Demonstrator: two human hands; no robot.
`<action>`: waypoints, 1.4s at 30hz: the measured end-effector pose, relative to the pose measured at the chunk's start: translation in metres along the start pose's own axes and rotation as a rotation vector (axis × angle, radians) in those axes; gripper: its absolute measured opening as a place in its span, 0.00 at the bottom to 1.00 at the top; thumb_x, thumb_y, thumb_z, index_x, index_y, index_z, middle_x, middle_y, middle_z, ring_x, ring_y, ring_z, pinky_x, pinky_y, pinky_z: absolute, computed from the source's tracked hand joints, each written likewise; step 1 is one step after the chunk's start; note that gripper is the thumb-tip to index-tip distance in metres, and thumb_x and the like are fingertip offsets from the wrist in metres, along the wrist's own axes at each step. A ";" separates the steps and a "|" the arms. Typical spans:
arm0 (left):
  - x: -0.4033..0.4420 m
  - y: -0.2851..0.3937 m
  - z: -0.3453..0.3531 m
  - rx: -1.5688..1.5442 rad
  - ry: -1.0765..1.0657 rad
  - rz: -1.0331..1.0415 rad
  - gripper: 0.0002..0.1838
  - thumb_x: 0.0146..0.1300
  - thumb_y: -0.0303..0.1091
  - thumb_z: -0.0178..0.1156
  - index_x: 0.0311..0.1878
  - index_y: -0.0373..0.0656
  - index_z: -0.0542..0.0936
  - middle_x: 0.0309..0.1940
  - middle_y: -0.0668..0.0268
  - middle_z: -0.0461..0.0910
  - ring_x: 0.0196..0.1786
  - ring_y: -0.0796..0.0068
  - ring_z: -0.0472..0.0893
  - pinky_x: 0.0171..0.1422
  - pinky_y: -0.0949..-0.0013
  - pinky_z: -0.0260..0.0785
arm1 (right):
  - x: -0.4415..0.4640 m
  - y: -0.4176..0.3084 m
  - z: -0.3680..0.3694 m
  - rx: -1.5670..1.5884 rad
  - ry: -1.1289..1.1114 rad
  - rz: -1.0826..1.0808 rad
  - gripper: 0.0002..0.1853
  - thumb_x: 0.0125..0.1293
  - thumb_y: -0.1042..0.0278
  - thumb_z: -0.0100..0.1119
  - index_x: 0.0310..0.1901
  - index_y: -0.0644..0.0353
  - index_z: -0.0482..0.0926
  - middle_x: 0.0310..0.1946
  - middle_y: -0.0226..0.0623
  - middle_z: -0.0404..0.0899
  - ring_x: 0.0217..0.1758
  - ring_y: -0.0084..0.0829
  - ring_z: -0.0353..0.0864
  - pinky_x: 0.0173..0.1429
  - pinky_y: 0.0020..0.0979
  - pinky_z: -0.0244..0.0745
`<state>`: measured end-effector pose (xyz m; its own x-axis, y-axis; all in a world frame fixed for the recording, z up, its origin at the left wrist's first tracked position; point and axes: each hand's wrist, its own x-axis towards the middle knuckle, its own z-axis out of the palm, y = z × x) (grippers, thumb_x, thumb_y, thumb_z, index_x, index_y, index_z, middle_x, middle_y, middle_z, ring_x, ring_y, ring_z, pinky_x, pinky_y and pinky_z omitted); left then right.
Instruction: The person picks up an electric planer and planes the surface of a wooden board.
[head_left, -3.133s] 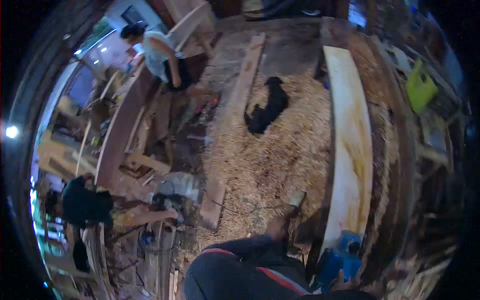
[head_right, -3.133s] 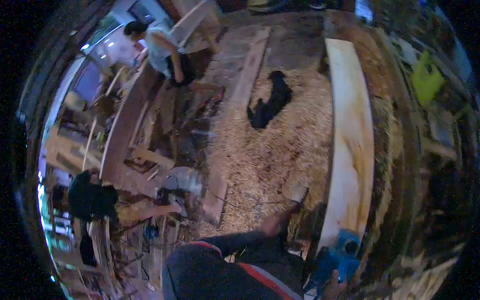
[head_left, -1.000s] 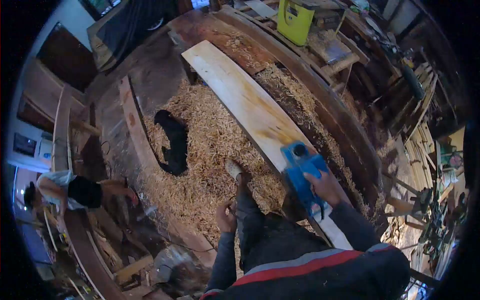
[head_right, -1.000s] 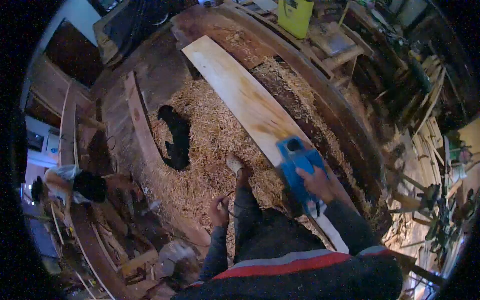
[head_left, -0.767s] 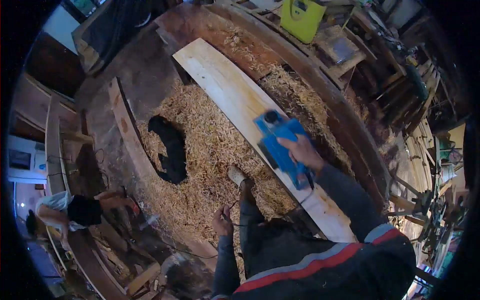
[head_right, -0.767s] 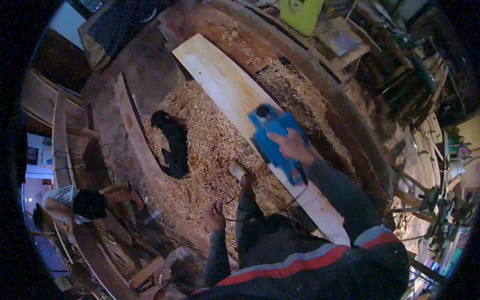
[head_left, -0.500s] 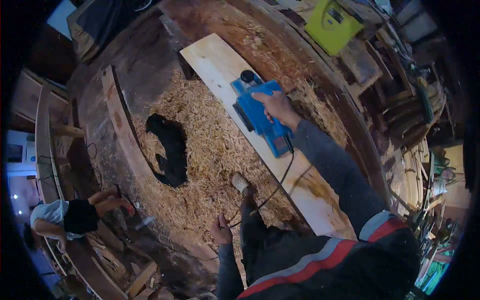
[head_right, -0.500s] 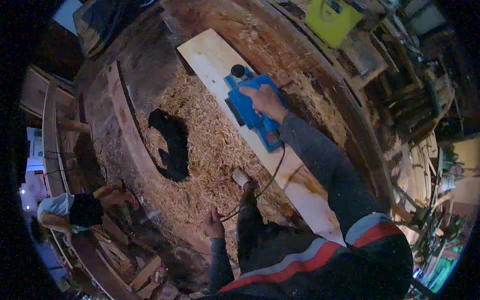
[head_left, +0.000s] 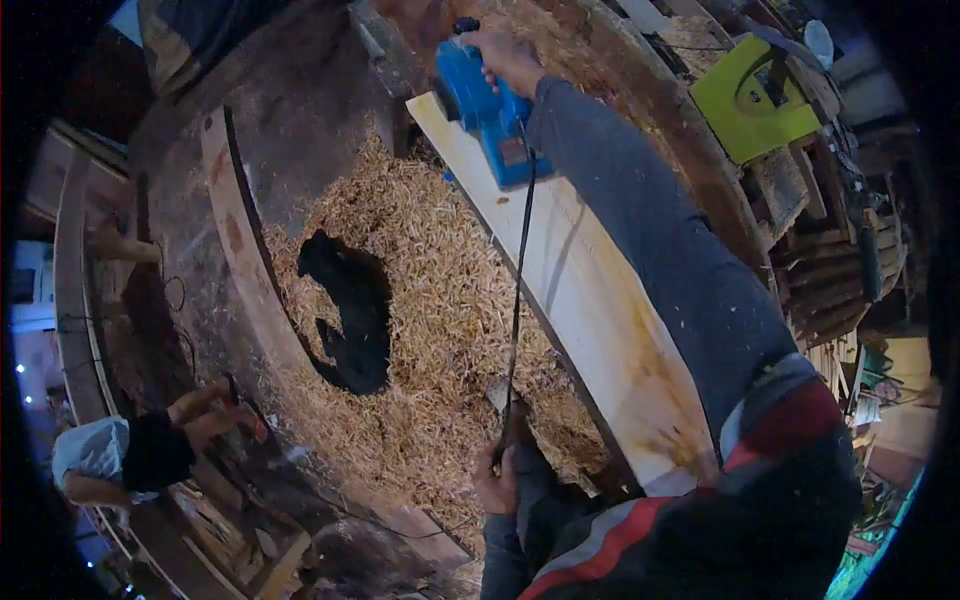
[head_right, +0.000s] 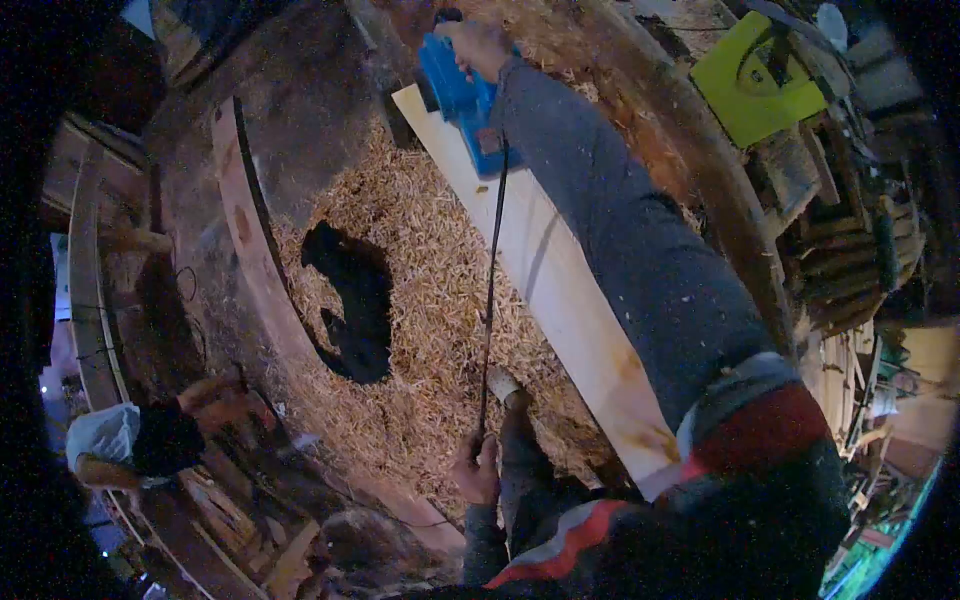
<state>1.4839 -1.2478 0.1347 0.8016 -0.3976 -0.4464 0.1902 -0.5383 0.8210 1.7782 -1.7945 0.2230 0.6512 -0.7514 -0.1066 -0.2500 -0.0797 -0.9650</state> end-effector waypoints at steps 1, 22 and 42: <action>-0.002 0.010 0.004 0.016 0.003 0.091 0.17 0.67 0.37 0.64 0.53 0.34 0.81 0.38 0.54 0.85 0.42 0.66 0.84 0.49 0.64 0.75 | 0.004 0.001 0.001 -0.003 -0.008 -0.001 0.25 0.66 0.42 0.59 0.30 0.62 0.76 0.18 0.32 0.70 0.18 0.27 0.70 0.22 0.35 0.68; -0.155 -0.058 -0.061 0.144 0.338 0.253 0.17 0.76 0.43 0.54 0.41 0.35 0.78 0.28 0.61 0.76 0.33 0.74 0.72 0.40 0.67 0.68 | -0.542 0.052 -0.180 -0.123 0.006 0.150 0.22 0.63 0.49 0.66 0.44 0.62 0.83 0.34 0.42 0.85 0.35 0.32 0.85 0.41 0.36 0.77; -0.266 -0.096 0.012 0.456 -0.259 0.285 0.10 0.68 0.40 0.62 0.46 0.47 0.84 0.30 0.52 0.84 0.34 0.53 0.85 0.39 0.59 0.76 | -0.878 0.115 -0.294 -0.245 -0.024 0.460 0.28 0.66 0.48 0.65 0.56 0.65 0.79 0.46 0.41 0.84 0.47 0.32 0.83 0.52 0.35 0.77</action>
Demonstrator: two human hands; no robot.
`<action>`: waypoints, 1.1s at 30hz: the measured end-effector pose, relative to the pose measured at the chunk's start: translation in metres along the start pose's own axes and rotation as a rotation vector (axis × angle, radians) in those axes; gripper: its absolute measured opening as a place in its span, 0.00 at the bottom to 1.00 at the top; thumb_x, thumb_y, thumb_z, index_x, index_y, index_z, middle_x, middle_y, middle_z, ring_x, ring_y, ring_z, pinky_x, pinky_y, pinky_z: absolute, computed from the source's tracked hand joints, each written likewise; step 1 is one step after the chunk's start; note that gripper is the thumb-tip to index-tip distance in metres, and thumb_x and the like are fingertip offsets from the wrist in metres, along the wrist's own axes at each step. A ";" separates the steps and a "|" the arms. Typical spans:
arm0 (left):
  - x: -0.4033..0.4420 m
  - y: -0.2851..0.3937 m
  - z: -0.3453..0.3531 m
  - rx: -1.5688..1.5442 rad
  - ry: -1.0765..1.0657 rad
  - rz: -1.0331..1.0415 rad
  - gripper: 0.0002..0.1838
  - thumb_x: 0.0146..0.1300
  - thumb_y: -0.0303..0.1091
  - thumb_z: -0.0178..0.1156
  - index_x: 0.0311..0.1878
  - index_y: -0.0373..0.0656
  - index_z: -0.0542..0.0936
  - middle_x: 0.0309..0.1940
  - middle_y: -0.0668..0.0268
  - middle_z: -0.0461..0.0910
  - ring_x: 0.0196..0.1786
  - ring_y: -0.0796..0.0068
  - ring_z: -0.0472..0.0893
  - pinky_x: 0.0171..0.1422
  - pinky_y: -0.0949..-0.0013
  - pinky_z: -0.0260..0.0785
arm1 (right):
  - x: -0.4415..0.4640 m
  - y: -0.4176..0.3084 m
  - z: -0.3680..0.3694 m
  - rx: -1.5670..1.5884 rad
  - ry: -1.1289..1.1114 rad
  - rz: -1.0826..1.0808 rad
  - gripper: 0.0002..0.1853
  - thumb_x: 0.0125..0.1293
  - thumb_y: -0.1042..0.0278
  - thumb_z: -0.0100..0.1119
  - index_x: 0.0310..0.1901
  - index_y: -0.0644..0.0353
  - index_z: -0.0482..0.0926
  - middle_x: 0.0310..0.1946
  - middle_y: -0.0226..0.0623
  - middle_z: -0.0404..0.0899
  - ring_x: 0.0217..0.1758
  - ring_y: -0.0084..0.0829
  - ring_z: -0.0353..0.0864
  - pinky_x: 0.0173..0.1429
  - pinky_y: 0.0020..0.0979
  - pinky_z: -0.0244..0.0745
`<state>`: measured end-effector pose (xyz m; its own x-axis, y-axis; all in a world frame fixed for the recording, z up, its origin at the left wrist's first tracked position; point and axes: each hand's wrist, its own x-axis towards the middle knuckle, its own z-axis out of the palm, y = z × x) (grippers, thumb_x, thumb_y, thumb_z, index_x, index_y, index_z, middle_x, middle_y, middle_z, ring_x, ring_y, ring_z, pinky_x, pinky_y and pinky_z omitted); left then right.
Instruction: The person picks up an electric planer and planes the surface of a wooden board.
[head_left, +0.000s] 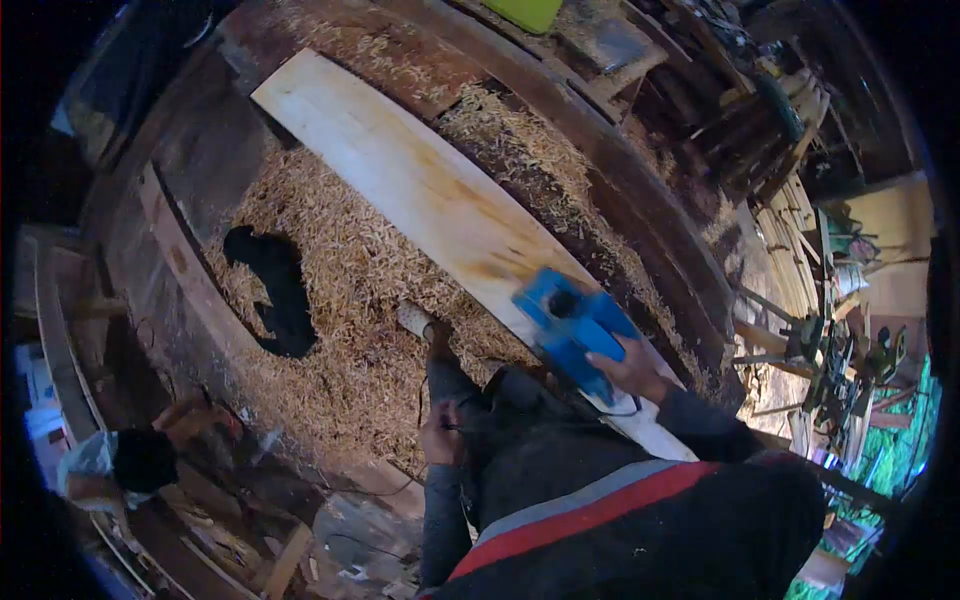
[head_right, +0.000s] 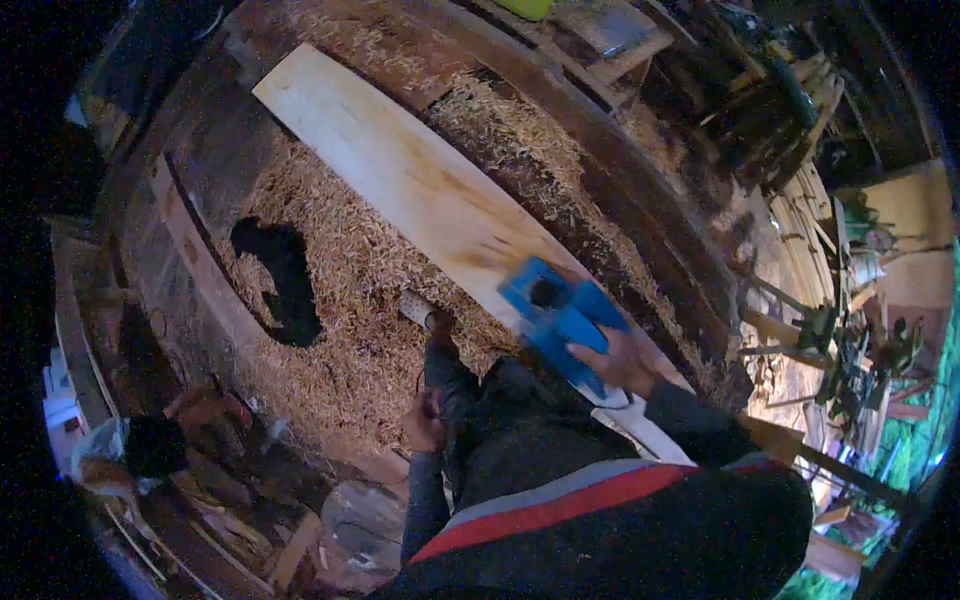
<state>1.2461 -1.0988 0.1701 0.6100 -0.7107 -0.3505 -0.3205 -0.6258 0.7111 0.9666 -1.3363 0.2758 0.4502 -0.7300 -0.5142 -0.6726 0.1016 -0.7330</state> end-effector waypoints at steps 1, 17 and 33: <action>0.010 -0.003 -0.008 -0.018 0.082 -0.050 0.11 0.70 0.41 0.61 0.47 0.46 0.84 0.29 0.54 0.84 0.32 0.58 0.85 0.38 0.61 0.75 | 0.023 -0.007 0.007 0.019 0.015 -0.033 0.28 0.66 0.48 0.64 0.56 0.65 0.79 0.47 0.41 0.84 0.48 0.33 0.83 0.53 0.35 0.77; 0.108 -0.034 -0.073 -0.178 0.368 -0.208 0.16 0.72 0.41 0.59 0.44 0.35 0.83 0.24 0.59 0.81 0.26 0.78 0.77 0.31 0.67 0.69 | 0.403 -0.314 0.110 0.046 -0.115 -0.242 0.21 0.65 0.47 0.65 0.36 0.62 0.83 0.15 0.37 0.78 0.15 0.28 0.77 0.22 0.34 0.69; 0.211 -0.022 -0.102 -0.440 0.405 -0.459 0.12 0.71 0.34 0.59 0.47 0.35 0.82 0.32 0.62 0.81 0.33 0.82 0.76 0.36 0.73 0.69 | 0.719 -0.537 0.210 0.191 0.036 -0.576 0.26 0.65 0.41 0.63 0.35 0.63 0.82 0.17 0.32 0.70 0.18 0.24 0.72 0.21 0.31 0.70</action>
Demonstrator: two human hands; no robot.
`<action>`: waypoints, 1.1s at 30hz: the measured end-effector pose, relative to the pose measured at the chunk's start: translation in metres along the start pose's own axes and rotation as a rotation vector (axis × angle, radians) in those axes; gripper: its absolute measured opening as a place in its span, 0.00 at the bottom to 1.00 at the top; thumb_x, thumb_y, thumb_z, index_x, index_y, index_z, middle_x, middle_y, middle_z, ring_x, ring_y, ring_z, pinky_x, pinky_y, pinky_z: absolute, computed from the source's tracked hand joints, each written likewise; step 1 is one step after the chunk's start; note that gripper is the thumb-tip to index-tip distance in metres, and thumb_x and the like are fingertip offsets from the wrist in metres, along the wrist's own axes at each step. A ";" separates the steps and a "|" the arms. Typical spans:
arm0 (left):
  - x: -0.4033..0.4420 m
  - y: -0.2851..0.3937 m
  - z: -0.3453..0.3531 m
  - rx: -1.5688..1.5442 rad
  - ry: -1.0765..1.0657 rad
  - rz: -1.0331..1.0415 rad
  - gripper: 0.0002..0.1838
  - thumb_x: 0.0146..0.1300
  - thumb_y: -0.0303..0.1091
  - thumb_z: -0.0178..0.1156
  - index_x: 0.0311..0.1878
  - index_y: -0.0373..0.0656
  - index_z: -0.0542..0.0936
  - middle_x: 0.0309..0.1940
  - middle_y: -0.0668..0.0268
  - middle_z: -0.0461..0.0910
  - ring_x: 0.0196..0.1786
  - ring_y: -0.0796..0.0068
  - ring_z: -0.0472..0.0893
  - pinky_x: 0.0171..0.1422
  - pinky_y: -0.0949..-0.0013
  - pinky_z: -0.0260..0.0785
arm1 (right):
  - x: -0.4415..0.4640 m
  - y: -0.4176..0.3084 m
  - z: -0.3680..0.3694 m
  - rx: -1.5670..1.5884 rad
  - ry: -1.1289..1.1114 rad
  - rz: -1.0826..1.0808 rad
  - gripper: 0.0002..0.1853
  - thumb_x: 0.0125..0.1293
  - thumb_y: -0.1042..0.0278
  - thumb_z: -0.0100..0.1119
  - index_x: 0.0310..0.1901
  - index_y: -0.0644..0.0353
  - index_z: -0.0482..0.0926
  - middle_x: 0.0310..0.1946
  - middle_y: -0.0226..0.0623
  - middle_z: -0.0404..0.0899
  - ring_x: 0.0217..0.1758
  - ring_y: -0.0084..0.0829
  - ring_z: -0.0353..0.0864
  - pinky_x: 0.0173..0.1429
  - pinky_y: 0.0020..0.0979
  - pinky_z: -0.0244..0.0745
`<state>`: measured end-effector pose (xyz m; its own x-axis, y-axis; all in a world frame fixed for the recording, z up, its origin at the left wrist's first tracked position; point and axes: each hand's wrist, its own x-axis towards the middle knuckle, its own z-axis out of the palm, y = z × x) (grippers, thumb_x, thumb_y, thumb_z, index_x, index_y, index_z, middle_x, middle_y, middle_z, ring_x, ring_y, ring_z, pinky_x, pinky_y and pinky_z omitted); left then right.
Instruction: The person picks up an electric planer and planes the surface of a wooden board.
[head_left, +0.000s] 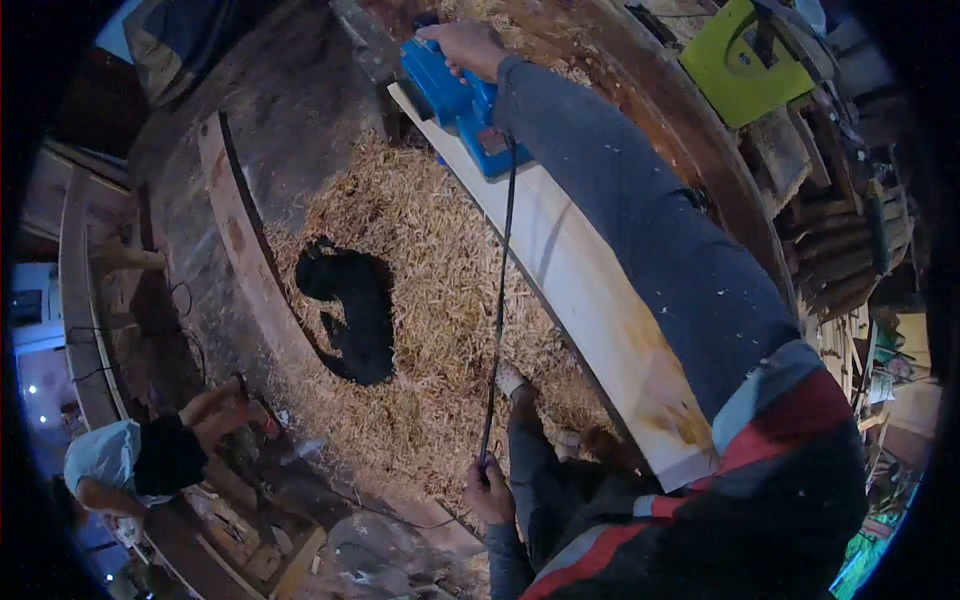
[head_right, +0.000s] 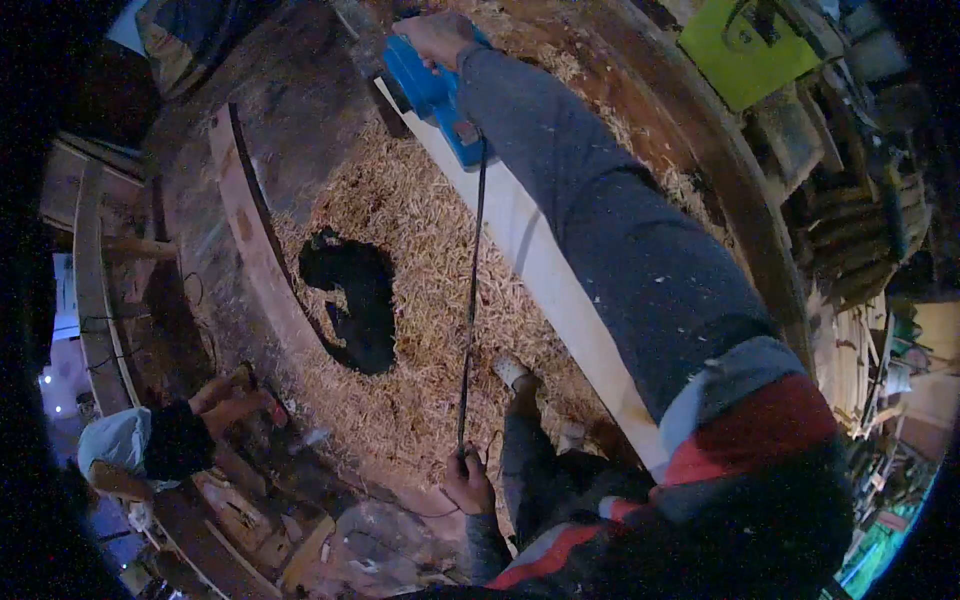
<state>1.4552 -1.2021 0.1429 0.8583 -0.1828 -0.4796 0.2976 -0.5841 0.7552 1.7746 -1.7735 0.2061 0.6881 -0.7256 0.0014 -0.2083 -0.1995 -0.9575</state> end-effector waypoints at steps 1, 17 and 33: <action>0.006 0.000 0.005 0.054 -0.043 -0.078 0.11 0.71 0.34 0.58 0.47 0.35 0.82 0.32 0.63 0.81 0.33 0.83 0.75 0.36 0.75 0.68 | 0.013 -0.001 0.004 -0.005 -0.002 -0.007 0.26 0.65 0.41 0.63 0.35 0.63 0.82 0.17 0.32 0.70 0.18 0.24 0.72 0.21 0.31 0.70; -0.065 -0.023 -0.031 -0.076 0.161 0.218 0.15 0.72 0.38 0.59 0.46 0.33 0.81 0.29 0.62 0.80 0.33 0.77 0.75 0.40 0.69 0.70 | -0.186 -0.011 -0.065 -0.246 -0.020 0.125 0.41 0.62 0.27 0.55 0.16 0.64 0.79 0.14 0.42 0.77 0.17 0.35 0.77 0.29 0.40 0.73; -0.245 -0.061 -0.034 0.198 -0.059 0.483 0.14 0.72 0.41 0.61 0.43 0.38 0.83 0.21 0.64 0.80 0.23 0.78 0.77 0.28 0.70 0.69 | -0.809 -0.034 -0.271 -0.126 0.032 0.471 0.27 0.68 0.48 0.63 0.58 0.63 0.78 0.47 0.44 0.84 0.48 0.35 0.84 0.54 0.38 0.77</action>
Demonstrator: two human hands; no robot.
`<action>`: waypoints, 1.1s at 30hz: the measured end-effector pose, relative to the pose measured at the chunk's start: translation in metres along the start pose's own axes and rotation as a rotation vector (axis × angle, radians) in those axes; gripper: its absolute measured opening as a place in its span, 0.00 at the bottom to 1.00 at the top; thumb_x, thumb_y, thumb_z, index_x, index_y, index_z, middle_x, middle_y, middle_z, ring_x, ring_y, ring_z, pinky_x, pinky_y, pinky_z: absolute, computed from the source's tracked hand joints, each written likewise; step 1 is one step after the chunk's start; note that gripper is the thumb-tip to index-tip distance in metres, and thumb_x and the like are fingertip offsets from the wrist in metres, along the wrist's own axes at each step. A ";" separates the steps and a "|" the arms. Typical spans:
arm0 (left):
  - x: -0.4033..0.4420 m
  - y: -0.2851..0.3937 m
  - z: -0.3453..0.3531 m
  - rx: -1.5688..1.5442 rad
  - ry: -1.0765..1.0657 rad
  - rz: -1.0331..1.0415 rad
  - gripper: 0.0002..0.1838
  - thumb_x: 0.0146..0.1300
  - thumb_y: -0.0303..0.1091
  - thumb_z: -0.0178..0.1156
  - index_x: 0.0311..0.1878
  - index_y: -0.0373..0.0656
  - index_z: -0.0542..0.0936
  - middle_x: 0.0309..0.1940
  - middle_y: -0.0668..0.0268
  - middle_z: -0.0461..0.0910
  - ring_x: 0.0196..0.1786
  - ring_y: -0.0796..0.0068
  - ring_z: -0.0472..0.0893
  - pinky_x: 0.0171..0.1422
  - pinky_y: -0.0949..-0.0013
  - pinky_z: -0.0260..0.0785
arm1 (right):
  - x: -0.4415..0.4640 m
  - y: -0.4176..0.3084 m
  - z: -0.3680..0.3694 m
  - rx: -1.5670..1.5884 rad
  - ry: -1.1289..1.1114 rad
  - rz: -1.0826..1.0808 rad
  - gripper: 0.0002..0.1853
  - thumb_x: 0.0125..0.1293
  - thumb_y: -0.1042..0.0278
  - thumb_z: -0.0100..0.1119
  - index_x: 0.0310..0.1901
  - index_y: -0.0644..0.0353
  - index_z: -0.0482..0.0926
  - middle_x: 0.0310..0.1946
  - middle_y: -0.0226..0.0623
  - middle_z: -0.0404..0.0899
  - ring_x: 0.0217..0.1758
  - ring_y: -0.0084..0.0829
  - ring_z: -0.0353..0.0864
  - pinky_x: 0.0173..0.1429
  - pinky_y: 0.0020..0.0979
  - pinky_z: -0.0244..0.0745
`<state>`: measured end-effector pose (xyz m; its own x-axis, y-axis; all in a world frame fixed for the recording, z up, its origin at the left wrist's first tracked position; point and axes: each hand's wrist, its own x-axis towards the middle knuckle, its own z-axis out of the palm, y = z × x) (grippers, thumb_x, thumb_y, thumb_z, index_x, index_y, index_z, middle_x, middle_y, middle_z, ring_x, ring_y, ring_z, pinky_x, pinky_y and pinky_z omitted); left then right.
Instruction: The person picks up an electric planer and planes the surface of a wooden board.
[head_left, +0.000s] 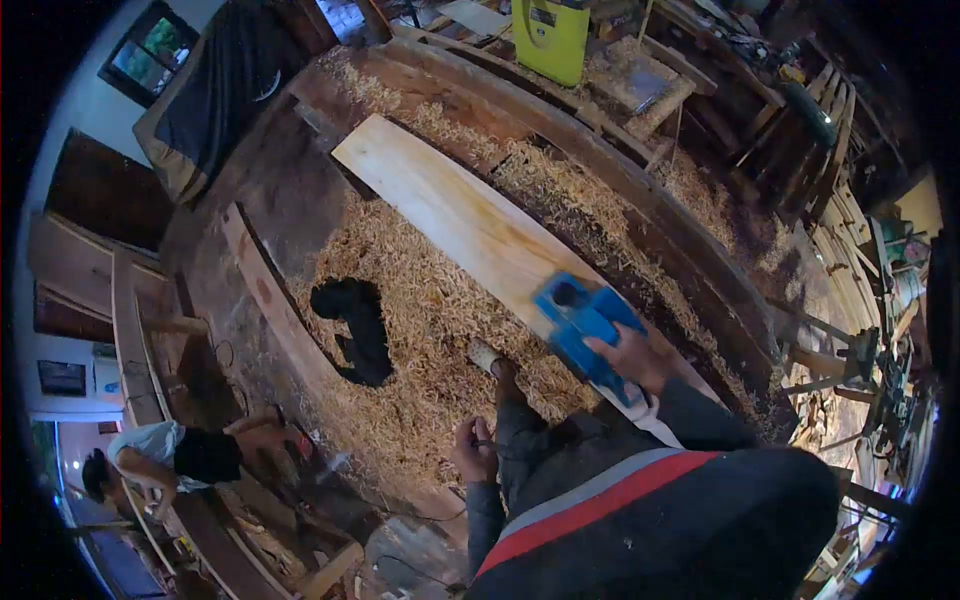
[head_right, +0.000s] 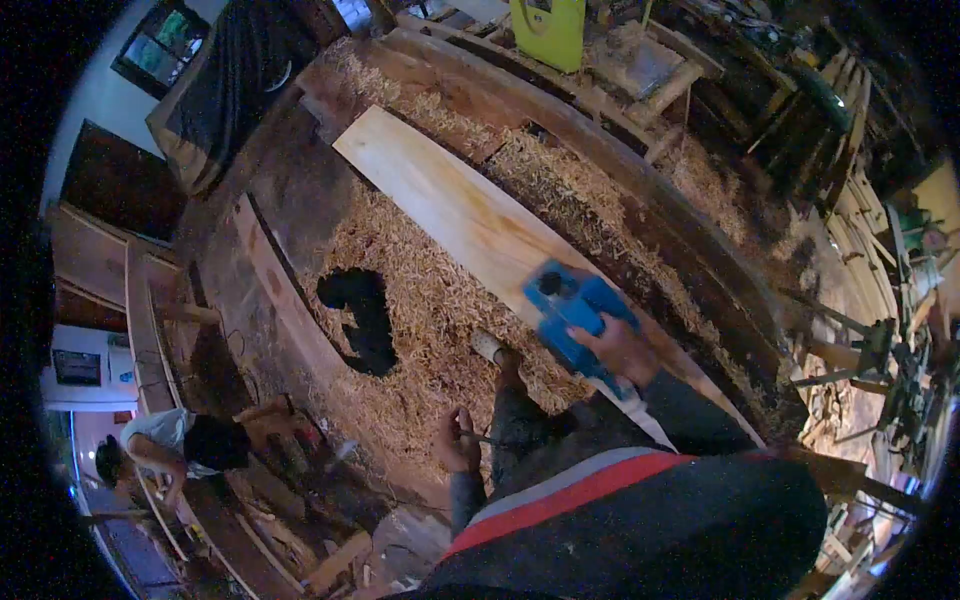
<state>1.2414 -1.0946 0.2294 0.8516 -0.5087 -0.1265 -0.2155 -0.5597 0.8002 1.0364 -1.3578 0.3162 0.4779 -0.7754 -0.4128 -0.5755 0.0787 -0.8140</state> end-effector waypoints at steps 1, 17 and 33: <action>-0.002 -0.002 0.000 -0.060 -0.024 -0.052 0.13 0.71 0.41 0.61 0.43 0.39 0.83 0.19 0.63 0.80 0.21 0.77 0.77 0.27 0.68 0.68 | -0.018 0.029 -0.004 -0.015 0.025 0.008 0.29 0.67 0.46 0.63 0.58 0.64 0.78 0.46 0.45 0.84 0.48 0.37 0.84 0.54 0.38 0.77; 0.052 -0.117 0.024 0.362 -0.235 -0.149 0.13 0.68 0.45 0.61 0.41 0.44 0.81 0.25 0.51 0.82 0.30 0.47 0.83 0.32 0.49 0.72 | 0.078 -0.027 0.030 -0.153 0.060 -0.109 0.24 0.63 0.50 0.67 0.50 0.64 0.81 0.38 0.42 0.85 0.41 0.37 0.84 0.47 0.38 0.78; 0.224 -0.142 0.038 0.096 -0.085 -0.381 0.15 0.71 0.44 0.59 0.45 0.40 0.84 0.23 0.53 0.83 0.25 0.64 0.83 0.31 0.60 0.72 | 0.505 -0.241 0.166 -0.036 -0.047 -0.106 0.19 0.64 0.47 0.67 0.35 0.58 0.86 0.13 0.33 0.76 0.12 0.24 0.74 0.19 0.30 0.69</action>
<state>1.4445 -1.1538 0.0653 0.8372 -0.3028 -0.4553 0.0614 -0.7753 0.6286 1.5263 -1.6639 0.2357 0.5673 -0.7478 -0.3450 -0.5434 -0.0251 -0.8391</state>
